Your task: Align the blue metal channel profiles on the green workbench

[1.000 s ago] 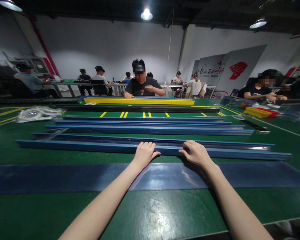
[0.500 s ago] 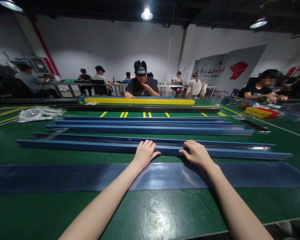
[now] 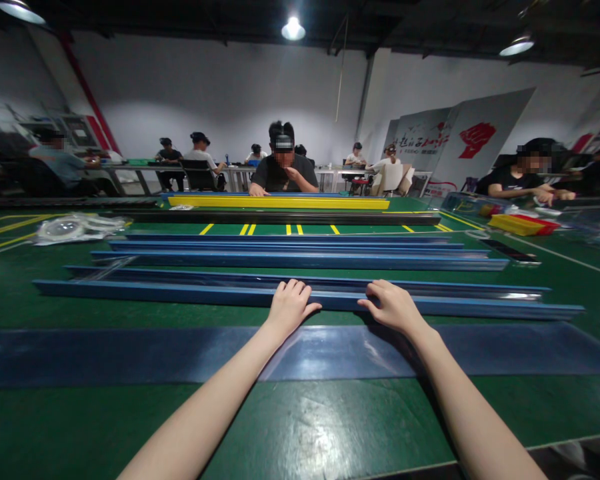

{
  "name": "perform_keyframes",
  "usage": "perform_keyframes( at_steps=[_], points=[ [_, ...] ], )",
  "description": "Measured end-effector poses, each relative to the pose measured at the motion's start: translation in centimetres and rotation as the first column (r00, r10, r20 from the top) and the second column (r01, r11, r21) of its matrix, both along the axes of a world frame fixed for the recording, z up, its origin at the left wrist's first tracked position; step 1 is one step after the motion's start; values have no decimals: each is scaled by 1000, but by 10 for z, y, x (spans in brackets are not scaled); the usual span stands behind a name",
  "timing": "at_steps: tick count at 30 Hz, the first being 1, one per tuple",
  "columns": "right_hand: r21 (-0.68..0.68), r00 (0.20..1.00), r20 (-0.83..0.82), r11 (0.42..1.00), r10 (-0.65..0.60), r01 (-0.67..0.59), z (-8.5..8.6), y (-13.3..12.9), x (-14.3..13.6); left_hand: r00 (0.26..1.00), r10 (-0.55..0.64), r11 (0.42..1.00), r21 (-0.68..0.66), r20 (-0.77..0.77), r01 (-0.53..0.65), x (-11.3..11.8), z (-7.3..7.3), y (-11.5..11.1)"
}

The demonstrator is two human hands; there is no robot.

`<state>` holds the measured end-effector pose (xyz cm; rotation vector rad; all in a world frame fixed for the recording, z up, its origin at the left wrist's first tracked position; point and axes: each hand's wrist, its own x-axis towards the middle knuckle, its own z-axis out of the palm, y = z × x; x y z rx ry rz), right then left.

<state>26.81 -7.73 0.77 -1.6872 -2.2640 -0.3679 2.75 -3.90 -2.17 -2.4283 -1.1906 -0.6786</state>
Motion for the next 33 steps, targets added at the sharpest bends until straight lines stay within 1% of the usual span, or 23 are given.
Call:
perform_keyframes(
  at_steps=[5,10,17,21,24,29,31,33],
  points=[
    [-13,999,31,1000,15,-14,1,-1,0,1000,7,1000,0,-6,-7,0,0,0],
    [-19,996,71,998,56,-55,0,-2,-4,1000,3,1000,-4,-7,-3,0,0,0],
    [-30,996,27,996,86,-85,-6,0,-14,1000,-9,1000,0,2,9,0,0,1],
    [-20,995,25,995,95,-95,-6,0,-14,998,-43,999,2,36,42,-2,0,1],
    [-7,995,32,995,96,-96,-7,1,-15,994,-54,998,17,99,53,-3,2,0],
    [8,993,5,993,114,-114,-10,1,-28,968,-6,999,39,252,-4,-5,4,-2],
    [8,991,-10,991,131,-131,-11,1,-36,947,53,997,31,318,-67,-6,4,-1],
    [16,989,-25,989,149,-148,-11,0,-42,907,143,987,9,395,-160,-8,4,1]
  ],
)
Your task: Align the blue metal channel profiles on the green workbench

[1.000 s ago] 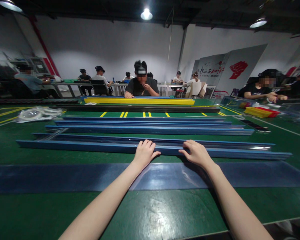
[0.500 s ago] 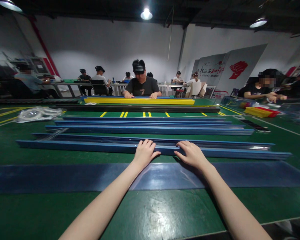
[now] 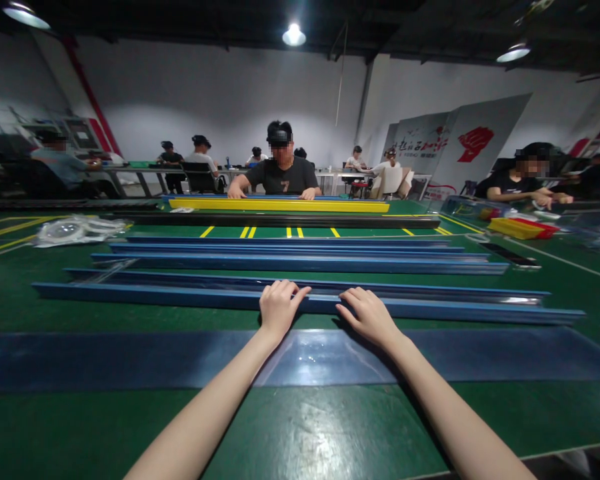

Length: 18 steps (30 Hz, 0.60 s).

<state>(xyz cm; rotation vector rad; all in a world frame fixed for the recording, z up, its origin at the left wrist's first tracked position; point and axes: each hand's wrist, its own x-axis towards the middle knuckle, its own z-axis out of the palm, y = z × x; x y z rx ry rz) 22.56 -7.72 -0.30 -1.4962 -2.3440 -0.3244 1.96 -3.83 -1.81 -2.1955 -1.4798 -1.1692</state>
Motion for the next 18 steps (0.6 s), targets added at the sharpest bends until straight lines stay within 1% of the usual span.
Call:
perform_keyframes(
  at_steps=[2,4,6,9,11,13,16,18],
  points=[
    [7,1000,-20,1000,14,-14,0,0,-4,992,92,996,-28,83,-90,-1,1,2],
    [6,999,-34,1000,20,-20,2,1,-6,980,153,986,-86,128,-143,-2,5,3],
    [-5,999,-48,1000,16,-16,4,2,-7,975,187,971,-173,121,-165,-3,11,4],
    [-42,997,-83,999,1,-5,9,5,-11,978,202,939,-295,57,-177,-5,20,5],
    [-71,995,-96,997,-21,14,13,6,-17,983,184,927,-333,-1,-173,-6,24,4],
    [-94,997,-65,995,-37,31,15,7,-24,987,142,929,-336,-70,-157,-9,24,3],
    [-128,999,40,992,-18,23,18,9,-35,979,33,957,-275,-203,-89,-16,20,1],
    [-162,995,96,987,0,15,19,11,-41,954,-41,977,-211,-296,-23,-22,18,0]
  ],
)
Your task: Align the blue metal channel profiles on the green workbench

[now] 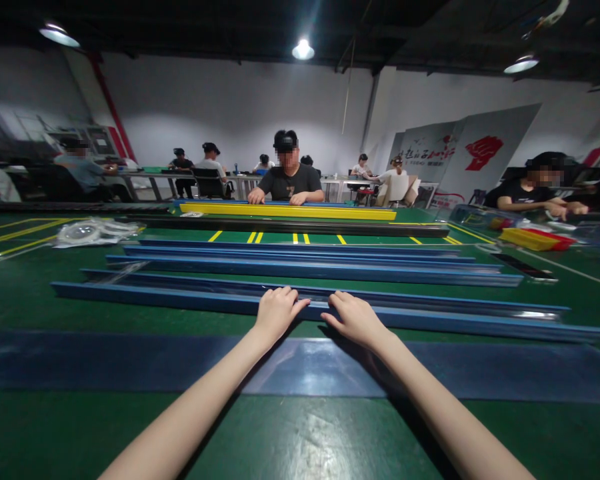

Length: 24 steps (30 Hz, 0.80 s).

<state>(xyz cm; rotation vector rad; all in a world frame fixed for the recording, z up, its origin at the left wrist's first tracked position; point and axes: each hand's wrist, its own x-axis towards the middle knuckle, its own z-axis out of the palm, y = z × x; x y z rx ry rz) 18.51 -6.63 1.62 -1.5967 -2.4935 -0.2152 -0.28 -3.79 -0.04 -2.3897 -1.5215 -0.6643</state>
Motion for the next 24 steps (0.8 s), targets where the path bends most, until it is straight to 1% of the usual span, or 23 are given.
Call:
perform_keyframes(
  at_steps=[2,5,9,12,17,20,24],
  points=[
    [-36,1000,21,999,5,-4,1,3,-4,997,-52,997,56,-60,55,-8,-2,1],
    [-62,1000,7,998,-2,3,3,9,-7,993,-75,991,103,-94,84,-17,-5,3],
    [-106,1000,-9,994,-17,16,6,14,-7,985,-107,986,115,-133,122,-23,-9,6],
    [-131,999,-25,991,-25,22,5,16,-6,986,-106,987,106,-131,120,-23,-10,7],
    [-104,999,-18,994,-34,32,4,14,-4,988,-116,989,82,-103,125,-24,-9,9],
    [-96,1000,3,995,-16,16,5,12,-4,990,-117,989,77,-82,124,-25,-9,10],
    [-69,999,48,998,12,-9,8,12,-3,987,-126,988,83,-95,134,-24,-10,9]
  ],
)
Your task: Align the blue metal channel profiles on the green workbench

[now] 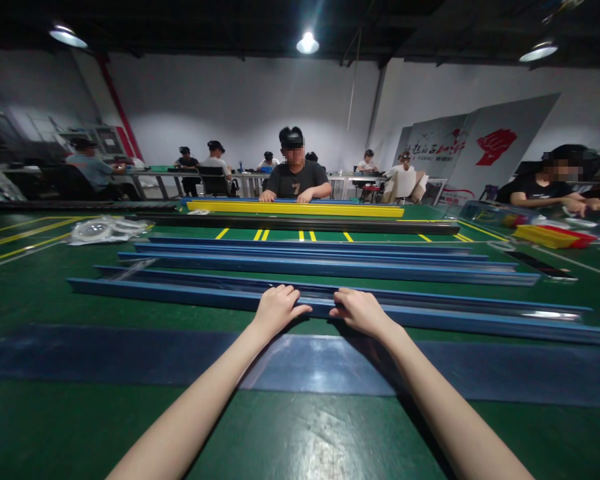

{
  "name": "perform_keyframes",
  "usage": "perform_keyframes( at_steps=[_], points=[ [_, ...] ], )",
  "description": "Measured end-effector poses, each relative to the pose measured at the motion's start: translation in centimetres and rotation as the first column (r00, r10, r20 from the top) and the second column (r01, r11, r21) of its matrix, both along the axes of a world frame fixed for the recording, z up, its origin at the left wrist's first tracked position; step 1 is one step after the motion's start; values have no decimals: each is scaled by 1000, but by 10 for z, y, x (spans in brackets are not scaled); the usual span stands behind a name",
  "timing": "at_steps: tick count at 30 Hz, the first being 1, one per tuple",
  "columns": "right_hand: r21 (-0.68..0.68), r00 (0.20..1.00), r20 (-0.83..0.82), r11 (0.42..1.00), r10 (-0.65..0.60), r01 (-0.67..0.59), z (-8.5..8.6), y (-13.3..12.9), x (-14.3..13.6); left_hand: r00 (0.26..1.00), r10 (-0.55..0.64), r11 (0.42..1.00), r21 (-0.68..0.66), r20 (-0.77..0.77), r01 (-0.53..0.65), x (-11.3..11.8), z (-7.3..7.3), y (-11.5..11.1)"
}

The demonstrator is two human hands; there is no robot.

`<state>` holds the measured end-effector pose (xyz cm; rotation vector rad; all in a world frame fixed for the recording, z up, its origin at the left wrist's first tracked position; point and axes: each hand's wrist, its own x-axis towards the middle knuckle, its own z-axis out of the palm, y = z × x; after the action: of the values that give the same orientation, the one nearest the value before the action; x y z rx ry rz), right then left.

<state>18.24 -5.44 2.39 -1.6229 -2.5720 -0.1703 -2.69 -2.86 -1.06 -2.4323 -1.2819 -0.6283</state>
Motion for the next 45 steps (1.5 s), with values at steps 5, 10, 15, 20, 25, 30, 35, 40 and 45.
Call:
perform_keyframes(
  at_steps=[5,10,15,20,25,30,35,40,45],
  points=[
    [17,999,44,1000,13,-14,2,0,4,1000,-13,1000,10,-6,13,1,1,-3],
    [-6,998,52,1000,-28,28,4,-5,17,999,-38,999,14,-26,39,3,4,-5],
    [-1,996,51,998,-67,67,5,-9,39,996,-48,999,19,-73,50,7,2,-7],
    [5,993,52,994,-108,108,2,-10,53,994,-81,996,37,-67,83,12,-3,-10],
    [54,993,60,993,-105,102,-2,-11,51,995,-41,999,17,-89,43,16,1,-12],
    [65,992,62,993,-107,103,-3,-12,49,996,-17,1000,-3,-92,17,21,5,-11],
    [54,989,51,990,-136,134,-3,-13,47,996,-47,999,19,-70,48,26,2,-9],
    [37,988,39,989,-148,146,-3,-14,46,995,-72,997,36,-64,75,26,-5,-10],
    [42,991,23,991,-130,129,-5,-12,48,996,-70,996,47,-64,73,26,-8,-12]
  ],
)
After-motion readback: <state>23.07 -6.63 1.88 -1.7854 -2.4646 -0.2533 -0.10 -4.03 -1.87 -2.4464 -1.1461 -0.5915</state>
